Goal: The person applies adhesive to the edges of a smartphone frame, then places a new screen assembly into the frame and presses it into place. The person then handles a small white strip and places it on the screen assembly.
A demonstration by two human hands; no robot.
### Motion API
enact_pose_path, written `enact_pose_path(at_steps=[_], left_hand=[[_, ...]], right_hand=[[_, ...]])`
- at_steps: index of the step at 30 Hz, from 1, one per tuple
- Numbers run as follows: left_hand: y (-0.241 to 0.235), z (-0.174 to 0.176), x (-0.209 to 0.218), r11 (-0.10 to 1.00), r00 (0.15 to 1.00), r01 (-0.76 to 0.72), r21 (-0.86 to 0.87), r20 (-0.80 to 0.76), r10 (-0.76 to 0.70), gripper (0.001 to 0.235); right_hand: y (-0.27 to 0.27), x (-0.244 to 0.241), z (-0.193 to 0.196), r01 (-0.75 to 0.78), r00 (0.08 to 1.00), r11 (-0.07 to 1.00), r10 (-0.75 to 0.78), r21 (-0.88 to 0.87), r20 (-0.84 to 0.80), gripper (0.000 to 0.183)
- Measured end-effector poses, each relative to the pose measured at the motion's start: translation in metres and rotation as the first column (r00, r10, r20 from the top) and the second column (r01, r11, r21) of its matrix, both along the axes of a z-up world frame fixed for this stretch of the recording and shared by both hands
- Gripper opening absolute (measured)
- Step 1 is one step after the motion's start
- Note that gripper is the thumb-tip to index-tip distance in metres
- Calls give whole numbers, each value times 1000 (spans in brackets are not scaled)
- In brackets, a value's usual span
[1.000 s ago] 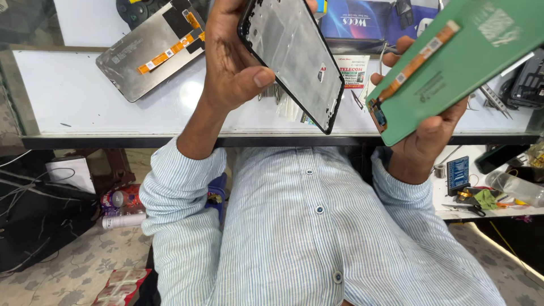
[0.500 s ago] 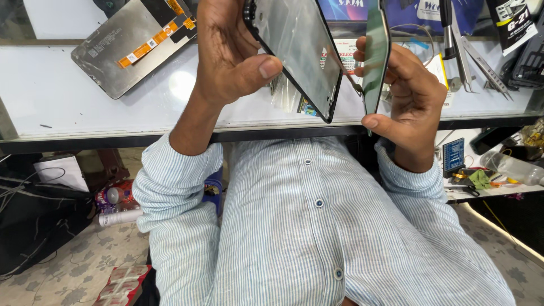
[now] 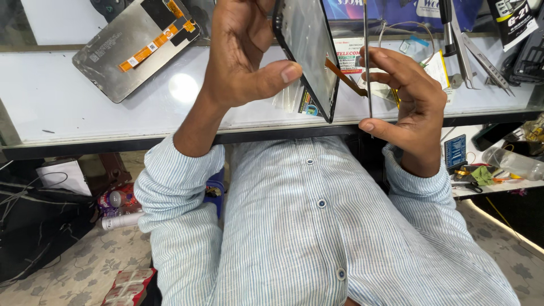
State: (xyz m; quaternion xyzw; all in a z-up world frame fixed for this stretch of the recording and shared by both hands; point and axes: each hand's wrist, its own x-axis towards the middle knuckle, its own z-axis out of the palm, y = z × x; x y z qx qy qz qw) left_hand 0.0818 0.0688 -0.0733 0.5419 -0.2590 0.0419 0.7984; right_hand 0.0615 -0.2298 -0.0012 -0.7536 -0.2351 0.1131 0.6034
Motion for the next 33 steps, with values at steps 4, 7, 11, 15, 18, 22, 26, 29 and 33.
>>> enact_pose_path(at_steps=[4,7,11,15,18,22,26,29,33], left_hand=[[-3,3,-1,998,996,44,-53,-70,-48,80],[-6,2,0,998,997,38,-51,-71,-41,79],[-12,-2,-2,999,999,34,-30,-39,-35,75],[-15,-1,0,998,995,51,-42,-81,-54,75],[-15,-1,-2,998,992,62,-31,-110,-65,73],[-17,-3,-1,997,990,67,-47,-120,-73,72],[-18,1,0,997,989,61,-53,-132,-67,69],[-16,-3,-2,993,974,90,-76,-199,-103,64],[-16,-4,-2,999,980,41,13,-195,-37,43]], right_hand=[[4,1,-3,-10,1000,1000,11,27,-25,76],[9,2,-2,-23,998,998,27,62,-60,78],[16,4,-2,12,986,995,4,97,-168,83],[22,9,-3,-38,992,992,51,117,-112,81],[24,8,-5,-9,987,992,29,127,-157,83],[26,8,-6,13,983,992,10,124,-185,86],[30,11,-3,-39,987,993,56,116,-150,86],[28,6,-5,-9,975,992,37,127,-220,87],[30,9,-10,14,969,989,23,149,-244,86]])
